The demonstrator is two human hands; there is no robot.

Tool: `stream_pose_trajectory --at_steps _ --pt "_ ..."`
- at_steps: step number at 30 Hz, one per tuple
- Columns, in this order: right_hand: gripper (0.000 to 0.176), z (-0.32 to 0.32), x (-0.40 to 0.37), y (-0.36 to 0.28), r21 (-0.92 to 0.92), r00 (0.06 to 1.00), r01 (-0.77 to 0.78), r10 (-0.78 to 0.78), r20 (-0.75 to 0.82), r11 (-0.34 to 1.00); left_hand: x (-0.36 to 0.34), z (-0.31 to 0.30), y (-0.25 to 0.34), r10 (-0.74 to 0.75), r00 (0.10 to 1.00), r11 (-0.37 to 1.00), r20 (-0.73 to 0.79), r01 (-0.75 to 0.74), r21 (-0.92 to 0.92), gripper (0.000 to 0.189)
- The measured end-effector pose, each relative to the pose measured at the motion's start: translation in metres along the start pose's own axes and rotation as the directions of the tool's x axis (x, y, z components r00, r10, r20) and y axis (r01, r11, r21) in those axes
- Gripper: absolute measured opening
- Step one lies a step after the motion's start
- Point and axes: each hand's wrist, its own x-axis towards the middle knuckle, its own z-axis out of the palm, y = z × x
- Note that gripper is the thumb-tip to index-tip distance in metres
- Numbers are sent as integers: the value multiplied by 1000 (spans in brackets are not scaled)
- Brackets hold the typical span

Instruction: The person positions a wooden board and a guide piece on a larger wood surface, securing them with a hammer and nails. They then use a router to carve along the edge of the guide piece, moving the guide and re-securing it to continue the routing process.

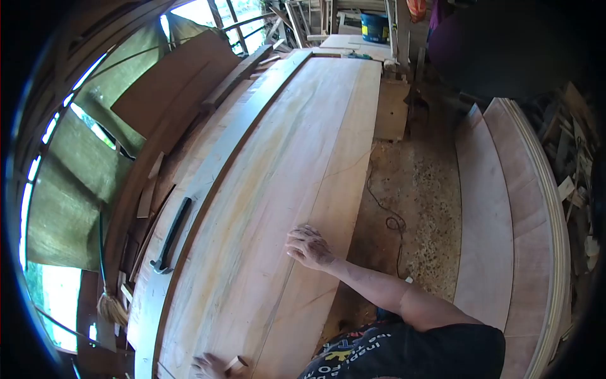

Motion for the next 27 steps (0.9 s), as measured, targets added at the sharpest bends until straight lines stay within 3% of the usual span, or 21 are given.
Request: stream_pose_trajectory --at_steps 1,3,4,6,7,8,9,11,13,15,17,18,21,23,26,27 --pt "13 -1 0 0 2 1000 -7 7 -2 1000 -19 22 -11 127 989 970 -82 -106 221 56" --pt "17 -3 1 -2 25 999 -28 27 39 999 -37 23 3 -112 989 992 -93 116 40 50" --pt "22 -7 2 -2 42 996 -40 37 81 998 -42 13 2 92 995 991 36 -95 92 48" --pt "29 -11 5 5 149 989 -39 17 149 988 -43 4 34 94 993 996 75 -94 -9 50" --pt "31 -12 5 12 241 985 -33 -9 172 970 -39 -3 61 105 990 994 94 -101 -52 52" --pt "33 -15 5 20 330 981 -31 -34 190 944 -31 2 88 173 984 983 48 -175 47 47" --pt "35 -25 4 27 526 963 -174 33 266 833 -24 2 118 246 969 958 14 -246 147 43" --pt "38 -67 10 42 781 895 -428 89 438 455 -22 -33 208 217 976 945 17 -206 -256 43" --pt "33 -111 6 77 768 906 -411 121 406 492 -24 -61 292 260 965 905 20 -237 -354 44" --pt "36 -157 -6 121 698 879 -461 173 445 548 -28 -98 368 493 868 867 60 -485 -116 50" --pt "29 -181 -32 176 801 915 -385 301 267 459 -48 -128 428 379 923 899 -66 -384 -212 44" --pt "27 -209 -40 199 732 887 -437 388 252 523 -58 -135 447 293 947 908 -128 -318 -272 41" --pt "24 -278 -78 269 409 789 -590 605 108 696 -47 -107 448 259 884 916 -389 -352 -191 34" --pt "25 -310 -110 313 344 718 -655 696 8 673 -47 -135 456 226 953 893 -203 -286 -346 30" --pt "28 -341 -144 364 496 487 -742 871 -64 452 -55 -163 481 -1 991 917 -133 -52 -395 29" --pt "29 -343 -148 380 527 455 -740 888 -64 417 -38 -134 466 10 988 928 -152 -66 -367 32"
